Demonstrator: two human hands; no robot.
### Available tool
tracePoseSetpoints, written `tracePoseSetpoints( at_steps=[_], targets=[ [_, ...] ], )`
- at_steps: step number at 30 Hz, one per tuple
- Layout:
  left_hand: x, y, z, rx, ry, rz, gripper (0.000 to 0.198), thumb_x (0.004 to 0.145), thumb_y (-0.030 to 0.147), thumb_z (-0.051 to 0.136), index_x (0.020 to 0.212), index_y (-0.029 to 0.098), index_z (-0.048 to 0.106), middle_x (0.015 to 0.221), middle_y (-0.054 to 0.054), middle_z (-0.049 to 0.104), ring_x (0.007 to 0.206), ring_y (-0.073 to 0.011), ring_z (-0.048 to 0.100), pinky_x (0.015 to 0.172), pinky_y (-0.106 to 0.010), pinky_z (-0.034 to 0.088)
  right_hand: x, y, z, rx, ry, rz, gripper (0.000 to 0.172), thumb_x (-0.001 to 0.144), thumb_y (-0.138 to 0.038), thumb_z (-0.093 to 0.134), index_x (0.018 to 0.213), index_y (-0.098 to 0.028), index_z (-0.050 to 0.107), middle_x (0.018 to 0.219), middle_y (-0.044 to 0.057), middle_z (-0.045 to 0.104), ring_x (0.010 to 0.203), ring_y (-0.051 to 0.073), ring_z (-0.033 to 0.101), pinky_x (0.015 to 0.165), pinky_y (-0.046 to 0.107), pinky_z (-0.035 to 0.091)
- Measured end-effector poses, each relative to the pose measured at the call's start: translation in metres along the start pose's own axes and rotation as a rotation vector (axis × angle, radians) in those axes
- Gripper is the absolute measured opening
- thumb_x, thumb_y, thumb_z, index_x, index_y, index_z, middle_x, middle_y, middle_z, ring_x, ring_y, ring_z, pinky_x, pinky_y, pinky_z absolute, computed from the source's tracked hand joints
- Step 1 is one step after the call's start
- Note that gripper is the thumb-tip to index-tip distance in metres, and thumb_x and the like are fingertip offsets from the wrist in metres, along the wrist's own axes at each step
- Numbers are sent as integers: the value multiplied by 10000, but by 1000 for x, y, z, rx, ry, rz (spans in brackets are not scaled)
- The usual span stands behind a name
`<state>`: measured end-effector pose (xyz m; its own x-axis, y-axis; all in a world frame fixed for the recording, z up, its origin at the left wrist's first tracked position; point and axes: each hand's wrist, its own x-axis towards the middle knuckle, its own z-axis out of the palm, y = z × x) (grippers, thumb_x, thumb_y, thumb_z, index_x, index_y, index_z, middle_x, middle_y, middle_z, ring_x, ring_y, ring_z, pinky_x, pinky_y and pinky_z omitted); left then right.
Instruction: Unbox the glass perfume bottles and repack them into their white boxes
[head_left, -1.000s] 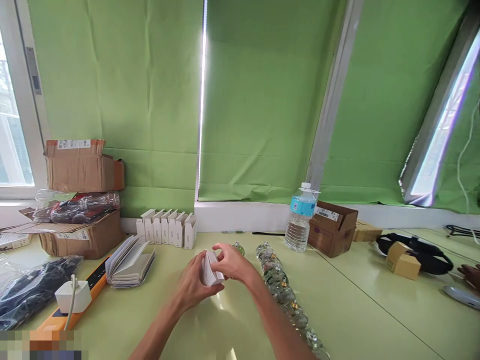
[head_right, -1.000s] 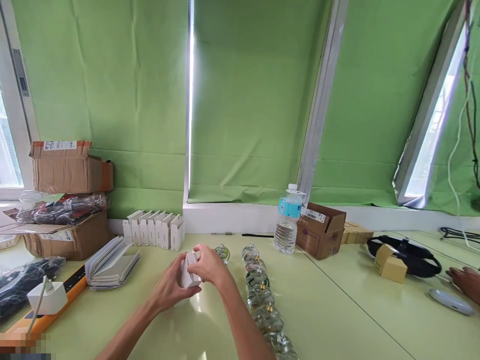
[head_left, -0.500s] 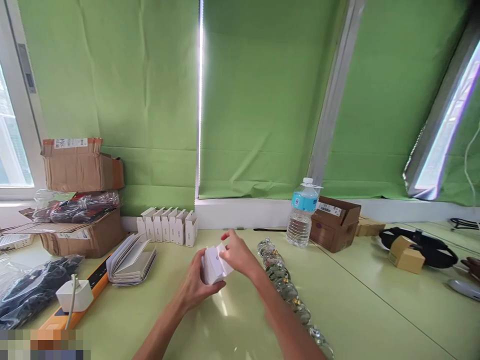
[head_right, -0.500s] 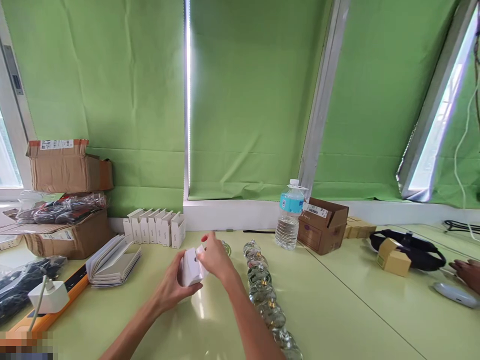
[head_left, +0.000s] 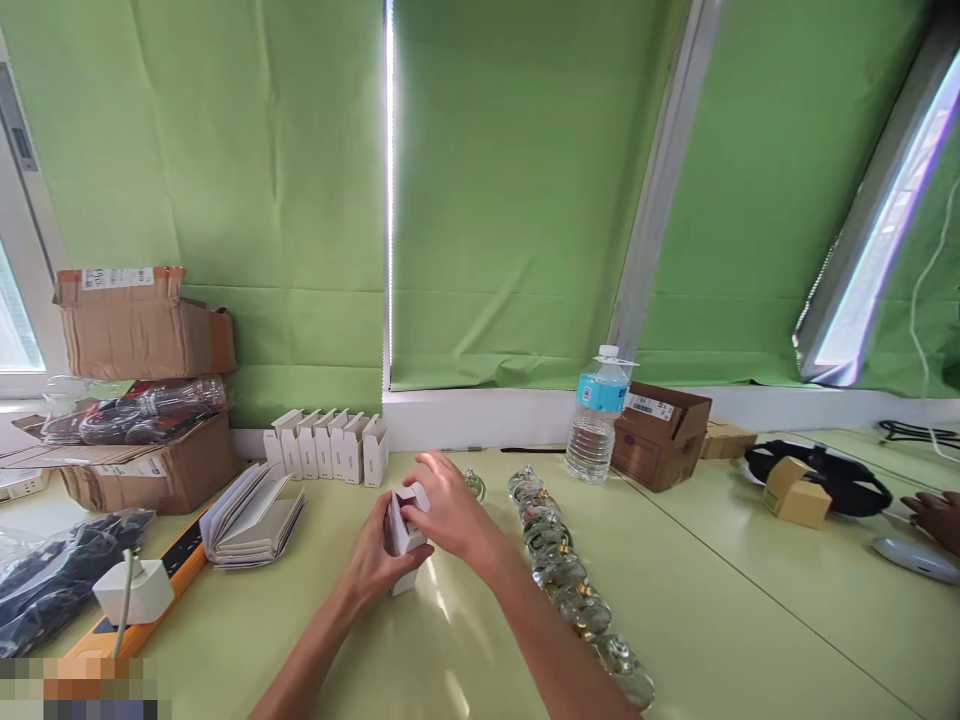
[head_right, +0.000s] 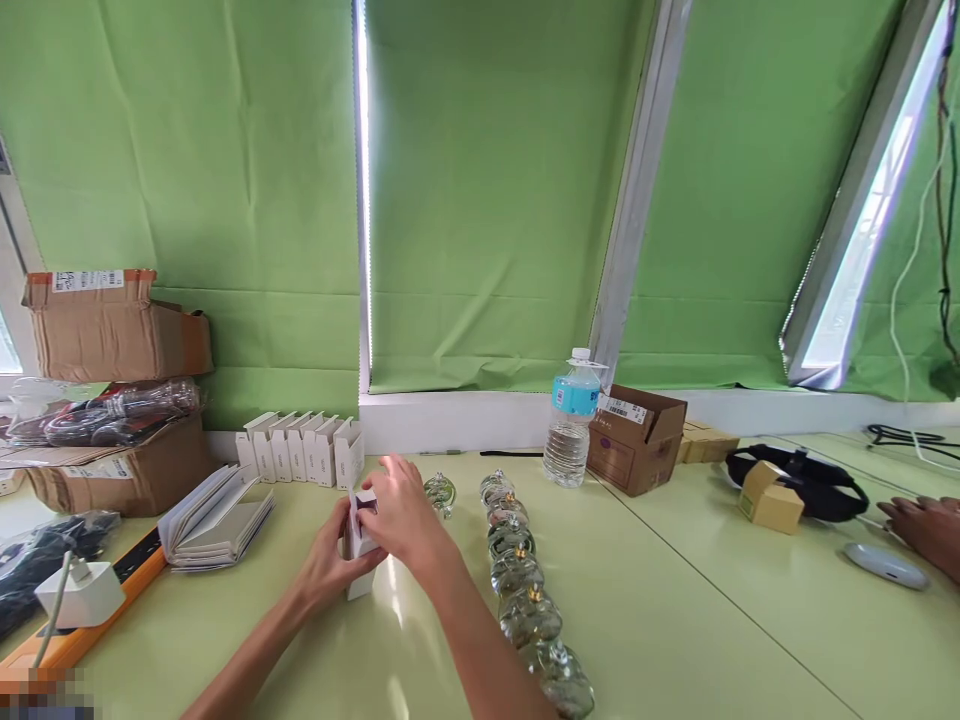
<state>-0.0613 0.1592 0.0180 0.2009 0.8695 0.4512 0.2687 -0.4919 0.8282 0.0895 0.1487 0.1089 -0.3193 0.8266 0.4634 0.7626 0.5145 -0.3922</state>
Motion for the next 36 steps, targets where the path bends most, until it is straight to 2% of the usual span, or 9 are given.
tracePoseSetpoints(
  at_steps=[3,5,11,13,20,24,28,32,36],
  targets=[
    [0,1,0,-7,9,16,529,711,352,707,1176,203,504,1082,-65,655,967,-263,621,824,-371,501,-1,-14,2,28,-35,-81,148,850,-206,573,934,-208,695,1157,67,623,1193,220,470,1020,327,337],
    [0,2,-1,-6,17,43,563,705,301,695,1218,208,485,1127,-67,646,1003,-265,611,860,-372,488,-3,-17,3,70,-104,-99,208,884,-163,484,904,-215,685,981,45,664,1041,188,550,912,283,392],
    [0,3,-3,18,-7,25,593,722,380,706,1246,224,476,1099,-53,650,923,-241,618,787,-343,490,-6,-8,0,115,-109,135,210,877,-220,459,1044,-221,586,927,41,656,817,163,595,645,231,395],
    [-1,3,-3,27,-20,14,580,731,397,707,1236,233,472,1066,-40,651,890,-227,617,764,-333,489,-5,-5,-2,151,-133,155,193,860,-230,478,1020,-215,585,877,24,663,728,142,587,600,217,382],
    [-1,3,-4,15,-43,17,555,732,336,710,1219,240,463,1069,-34,645,899,-221,616,782,-330,489,-2,-2,-11,135,-214,63,208,813,-224,493,704,-186,666,686,12,669,621,129,550,564,222,367],
    [-2,5,-5,-28,-27,8,560,729,324,707,1219,225,455,1056,-38,655,895,-221,628,782,-323,493,-5,0,-14,150,-348,93,141,713,-161,553,719,-189,691,695,2,681,613,128,570,523,206,354],
    [-2,8,-4,-48,-33,-5,531,741,370,700,1197,222,470,1009,-33,668,862,-220,638,751,-314,494,-5,0,-12,101,-282,146,226,741,-164,530,864,-210,714,723,15,689,607,136,567,509,210,338],
    [-1,7,-2,-70,-39,14,571,718,357,720,1213,228,465,1037,-34,668,891,-223,644,774,-316,500,-4,-3,-11,-38,-270,119,233,729,-100,494,713,-210,698,657,27,665,589,139,533,524,229,296],
    [0,4,-1,-35,-44,35,588,720,348,720,1231,224,456,1026,-33,659,882,-217,641,785,-332,506,-6,-7,-15,-106,-285,106,218,730,-105,508,748,-226,688,694,25,668,629,146,542,531,231,275]
  ],
)
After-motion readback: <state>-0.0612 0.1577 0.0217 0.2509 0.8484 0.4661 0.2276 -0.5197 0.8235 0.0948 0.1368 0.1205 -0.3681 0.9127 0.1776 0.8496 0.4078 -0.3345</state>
